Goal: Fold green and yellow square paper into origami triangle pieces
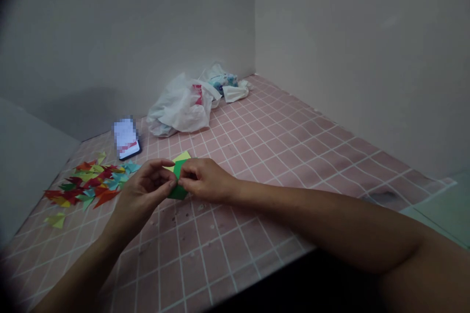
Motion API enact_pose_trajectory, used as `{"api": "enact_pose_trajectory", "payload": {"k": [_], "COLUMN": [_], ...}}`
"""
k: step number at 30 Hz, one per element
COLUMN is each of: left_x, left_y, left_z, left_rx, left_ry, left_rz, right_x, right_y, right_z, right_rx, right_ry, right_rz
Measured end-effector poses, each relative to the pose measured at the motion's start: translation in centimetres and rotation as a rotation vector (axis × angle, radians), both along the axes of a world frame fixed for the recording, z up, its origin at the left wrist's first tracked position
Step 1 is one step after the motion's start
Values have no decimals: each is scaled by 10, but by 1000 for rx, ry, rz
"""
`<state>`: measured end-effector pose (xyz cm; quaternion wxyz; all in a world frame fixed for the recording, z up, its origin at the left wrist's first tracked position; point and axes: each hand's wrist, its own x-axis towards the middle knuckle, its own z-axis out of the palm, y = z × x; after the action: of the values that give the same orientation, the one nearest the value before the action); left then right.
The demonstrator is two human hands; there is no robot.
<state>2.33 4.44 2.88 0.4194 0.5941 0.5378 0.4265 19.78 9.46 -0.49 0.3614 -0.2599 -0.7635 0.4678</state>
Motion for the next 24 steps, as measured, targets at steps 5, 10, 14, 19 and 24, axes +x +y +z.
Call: {"api": "enact_pose_trajectory", "payload": {"k": [5, 10, 14, 19, 24], "left_x": [3, 5, 5, 5, 6], "left_y": [-2, -5, -5, -4, -3], "left_z": [4, 4, 2, -1, -4], "left_rx": [71, 141, 199, 185, 158], "left_ry": [17, 11, 1, -38, -105], "left_rz": [107, 159, 192, 174, 129], "right_x": [2, 3, 3, 3, 2], "right_y": [-1, -3, -4, -3, -4], "right_z": [1, 4, 6, 6, 4], "right_rx": [-70, -59, -10, 103, 25], "right_ry": [83, 184, 188, 141, 111], "right_rz": [7, -3, -14, -44, -113]}}
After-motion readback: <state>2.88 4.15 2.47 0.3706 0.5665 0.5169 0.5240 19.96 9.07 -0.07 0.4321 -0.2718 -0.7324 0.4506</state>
